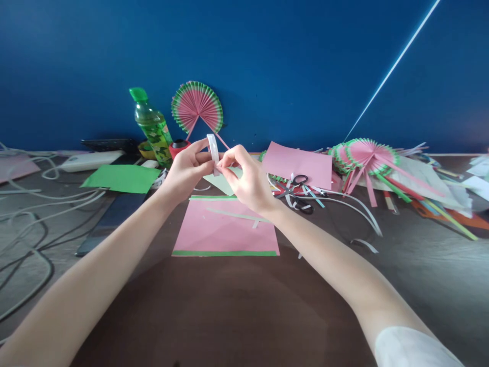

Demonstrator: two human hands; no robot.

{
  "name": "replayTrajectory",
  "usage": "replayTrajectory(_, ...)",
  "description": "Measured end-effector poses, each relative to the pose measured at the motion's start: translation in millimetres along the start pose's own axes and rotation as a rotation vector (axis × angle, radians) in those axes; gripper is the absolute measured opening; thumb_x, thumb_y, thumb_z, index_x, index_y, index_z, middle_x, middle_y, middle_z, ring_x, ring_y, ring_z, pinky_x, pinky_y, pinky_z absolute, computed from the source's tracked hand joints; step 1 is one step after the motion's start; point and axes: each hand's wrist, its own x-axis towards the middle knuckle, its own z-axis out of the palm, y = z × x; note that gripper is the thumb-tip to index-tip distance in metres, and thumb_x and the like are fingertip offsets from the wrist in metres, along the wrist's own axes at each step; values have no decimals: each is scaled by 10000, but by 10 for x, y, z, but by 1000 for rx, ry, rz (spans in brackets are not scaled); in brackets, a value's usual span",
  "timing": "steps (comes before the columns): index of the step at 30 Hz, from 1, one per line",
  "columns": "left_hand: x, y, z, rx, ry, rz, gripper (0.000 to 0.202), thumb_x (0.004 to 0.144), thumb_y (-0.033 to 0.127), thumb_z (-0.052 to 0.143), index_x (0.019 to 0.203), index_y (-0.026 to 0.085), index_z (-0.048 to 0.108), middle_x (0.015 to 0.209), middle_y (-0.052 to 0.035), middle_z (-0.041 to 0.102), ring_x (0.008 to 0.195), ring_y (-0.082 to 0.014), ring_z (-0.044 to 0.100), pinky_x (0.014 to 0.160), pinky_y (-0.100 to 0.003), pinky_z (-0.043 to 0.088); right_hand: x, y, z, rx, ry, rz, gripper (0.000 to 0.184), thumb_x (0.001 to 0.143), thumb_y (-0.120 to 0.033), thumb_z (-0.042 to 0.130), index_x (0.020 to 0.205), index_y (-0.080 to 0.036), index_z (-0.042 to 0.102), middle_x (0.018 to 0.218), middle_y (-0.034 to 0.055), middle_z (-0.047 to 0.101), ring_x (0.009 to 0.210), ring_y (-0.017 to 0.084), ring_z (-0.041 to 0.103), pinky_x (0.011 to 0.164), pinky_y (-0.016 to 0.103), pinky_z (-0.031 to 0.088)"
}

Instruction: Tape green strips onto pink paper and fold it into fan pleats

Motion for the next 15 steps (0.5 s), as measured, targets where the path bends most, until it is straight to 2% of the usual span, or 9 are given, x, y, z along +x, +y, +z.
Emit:
replayTrajectory(4, 8, -41, -12, -49, -24, 4, 479, 673, 104, 559, 1149, 120, 499, 910, -75, 689, 661, -116, 617, 634, -244, 480, -9, 35, 17, 48, 2, 4, 79, 840, -207, 530, 851, -251, 466, 772, -28, 536, 809, 132, 612, 842, 373, 514)
replayTrajectory(8, 23, -67, -42, -127, -41, -11, 432, 674, 111, 570, 1103, 106, 517, 934, -93, 685, 721, -143, 646, 663, -260, 501, -20, 39, 23, 34, 6, 6, 101, 839, -210, 531, 902, -257, 467, 766, -31, 541, 808, 135, 603, 855, 388, 508)
replayTrajectory(15, 36, -45, -62, -175, -17, -33, 337, 689, 118, 574, 1022, 99, 521, 987, -114, 672, 895, -199, 650, 797, -329, 515, -32, -35, 20, -48, -3, -7, 141, 802, -121, 545, 786, -235, 463, 771, -21, 561, 803, 146, 599, 794, 375, 488)
